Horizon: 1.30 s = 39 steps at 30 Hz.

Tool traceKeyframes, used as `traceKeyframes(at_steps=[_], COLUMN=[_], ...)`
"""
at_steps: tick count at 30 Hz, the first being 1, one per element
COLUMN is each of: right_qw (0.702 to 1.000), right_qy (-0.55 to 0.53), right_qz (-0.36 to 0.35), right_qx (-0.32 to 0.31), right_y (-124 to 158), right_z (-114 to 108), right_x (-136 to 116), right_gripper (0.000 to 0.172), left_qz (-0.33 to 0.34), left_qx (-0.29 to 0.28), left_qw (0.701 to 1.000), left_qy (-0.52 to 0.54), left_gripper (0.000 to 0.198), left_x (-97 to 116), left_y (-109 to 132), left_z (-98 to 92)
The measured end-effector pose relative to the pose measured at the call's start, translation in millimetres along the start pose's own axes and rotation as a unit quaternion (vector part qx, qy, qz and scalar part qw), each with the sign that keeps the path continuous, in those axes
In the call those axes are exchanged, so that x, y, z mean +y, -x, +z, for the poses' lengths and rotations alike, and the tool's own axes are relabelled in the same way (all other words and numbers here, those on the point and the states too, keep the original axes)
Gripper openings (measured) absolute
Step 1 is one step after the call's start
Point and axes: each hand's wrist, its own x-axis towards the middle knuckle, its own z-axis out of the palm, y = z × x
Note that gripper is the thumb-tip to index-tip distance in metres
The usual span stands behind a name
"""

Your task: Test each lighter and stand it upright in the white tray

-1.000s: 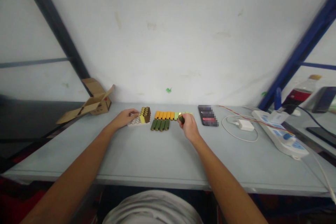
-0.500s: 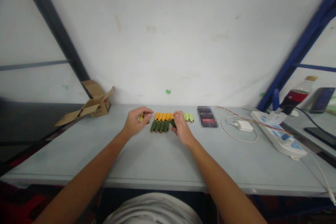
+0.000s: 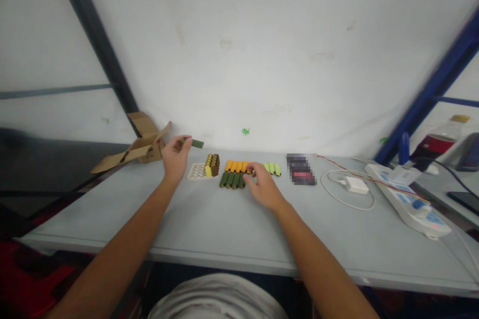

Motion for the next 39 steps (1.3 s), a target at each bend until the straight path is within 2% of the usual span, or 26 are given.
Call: traceKeyframes(at_steps=[1,2,3,5,8,10,12,15,20,24,28,32,34,39], right_qw=[0.999,0.996,0.992,0.982,0.968,0.961,0.956,0.948,0.931,0.93,0.931,0.934,0.934,0.929], right_qy=[0.044,0.079,0.107,0.149,0.187,0.202,0.217,0.247,0.315,0.316,0.302,0.278,0.276,0.307], right_qz=[-0.02,-0.04,-0.056,-0.079,-0.105,-0.124,-0.134,-0.131,-0.089,-0.091,-0.094,-0.104,-0.1,-0.089], right_qx=[-0.004,-0.02,-0.04,-0.085,-0.133,-0.144,-0.147,-0.152,-0.161,-0.167,-0.18,-0.202,-0.205,-0.186], right_y=[-1,-1,-1,-1,1,1,1,-1,-4,0,3,5,5,4], right_z=[-2,-2,-2,-1,2,4,4,5,5,-4,-16,-23,-24,-19], right_x=[6,11,16,21,21,19,16,12,-1,-4,-1,1,4,10], right_gripper=[0.019,0.026,0.034,0.047,0.059,0.064,0.065,0.059,0.04,0.029,0.026,0.03,0.031,0.02], left_qz=[-0.019,-0.039,-0.055,-0.067,-0.047,-0.031,-0.018,-0.009,0.0,0.01,0.031,0.036,0.035,0.039], left_qx=[0.032,0.041,0.025,-0.053,-0.173,-0.225,-0.254,-0.263,-0.272,-0.277,-0.29,-0.285,-0.289,-0.304], left_qw=[0.999,0.998,0.996,0.992,0.974,0.96,0.95,0.947,0.947,0.946,0.941,0.941,0.941,0.932], left_qy=[-0.02,-0.038,-0.058,-0.095,-0.139,-0.164,-0.183,-0.183,-0.169,-0.168,-0.17,-0.177,-0.174,-0.191], left_gripper=[0.038,0.037,0.037,0.035,0.034,0.034,0.033,0.036,0.038,0.036,0.032,0.033,0.033,0.033], left_x=[-10,-20,-29,-41,-49,-51,-53,-55,-54,-54,-59,-63,-63,-63], left_y=[-8,-13,-16,-17,-12,-9,-7,-5,-2,0,1,1,1,-1], left_z=[-5.7,-10.2,-13.4,-15.8,-12.8,-9.7,-7.0,-4.4,-1.9,0.4,2.4,2.6,2.2,-0.4])
